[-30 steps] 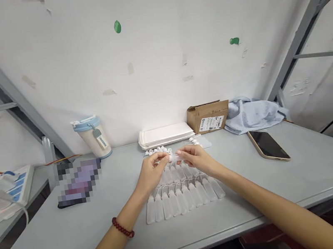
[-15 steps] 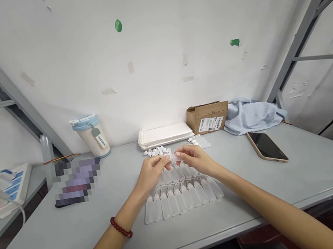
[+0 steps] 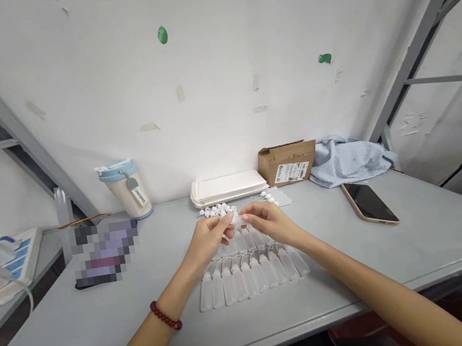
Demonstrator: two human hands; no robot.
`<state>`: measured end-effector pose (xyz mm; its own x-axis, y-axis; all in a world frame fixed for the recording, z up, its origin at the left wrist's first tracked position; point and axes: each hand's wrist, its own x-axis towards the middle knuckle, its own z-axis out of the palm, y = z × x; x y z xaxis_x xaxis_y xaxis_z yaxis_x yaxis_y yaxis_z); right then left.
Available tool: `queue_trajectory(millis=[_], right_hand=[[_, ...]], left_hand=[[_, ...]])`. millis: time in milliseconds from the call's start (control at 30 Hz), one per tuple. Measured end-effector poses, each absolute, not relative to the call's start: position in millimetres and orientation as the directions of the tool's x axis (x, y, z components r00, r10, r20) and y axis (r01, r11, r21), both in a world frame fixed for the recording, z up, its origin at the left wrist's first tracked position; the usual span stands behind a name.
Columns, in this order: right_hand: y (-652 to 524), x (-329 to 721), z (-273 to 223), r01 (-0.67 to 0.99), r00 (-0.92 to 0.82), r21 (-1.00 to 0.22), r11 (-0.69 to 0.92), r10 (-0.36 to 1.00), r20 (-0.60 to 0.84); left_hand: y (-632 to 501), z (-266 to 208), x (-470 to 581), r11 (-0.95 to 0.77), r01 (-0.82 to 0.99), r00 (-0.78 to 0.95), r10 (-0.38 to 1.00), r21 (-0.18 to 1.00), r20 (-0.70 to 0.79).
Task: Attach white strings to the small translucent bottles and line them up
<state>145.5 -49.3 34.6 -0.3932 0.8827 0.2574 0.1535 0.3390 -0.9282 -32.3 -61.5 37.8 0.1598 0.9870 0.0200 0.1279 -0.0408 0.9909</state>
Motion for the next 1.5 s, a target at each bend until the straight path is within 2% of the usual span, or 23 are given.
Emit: queue_trajectory(millis=[300,700,1033,1267,1500], right_hand=[[-49.9,146.4,33.4,0.26,-0.339,-0.879,0.399,0.89,0.304],[-49.1,149.8,33.8,0.257,-0.366,-0.898,0.358,0.896,0.253],[-50.5,148.5,35.6,0.255,-0.395,-0.897,0.362,0.886,0.245],[-48.5,147.5,31.0,0.325,-0.378,-0.846,0.423,0.878,0.294],[-47.6,147.3,29.8,0.309,-0.365,-0.866,0.394,0.89,0.275]], left_hand=[[-64.0,42.4,-33.5,0.029,0.054,0.152,0.988,0.998,-0.037],[-65.2,46.7,-35.4,-0.073,0.124,0.179,0.983,0.99,0.05],[-63.9,46.8,-37.7,0.004,0.109,0.223,0.974,0.994,-0.029],[-63.0,43.6,-35.3,-0.009,0.104,0.216,0.976,0.995,-0.014],[-66.2,45.6,-34.1,-0.057,0.111,0.189,0.981,0.992,0.035]])
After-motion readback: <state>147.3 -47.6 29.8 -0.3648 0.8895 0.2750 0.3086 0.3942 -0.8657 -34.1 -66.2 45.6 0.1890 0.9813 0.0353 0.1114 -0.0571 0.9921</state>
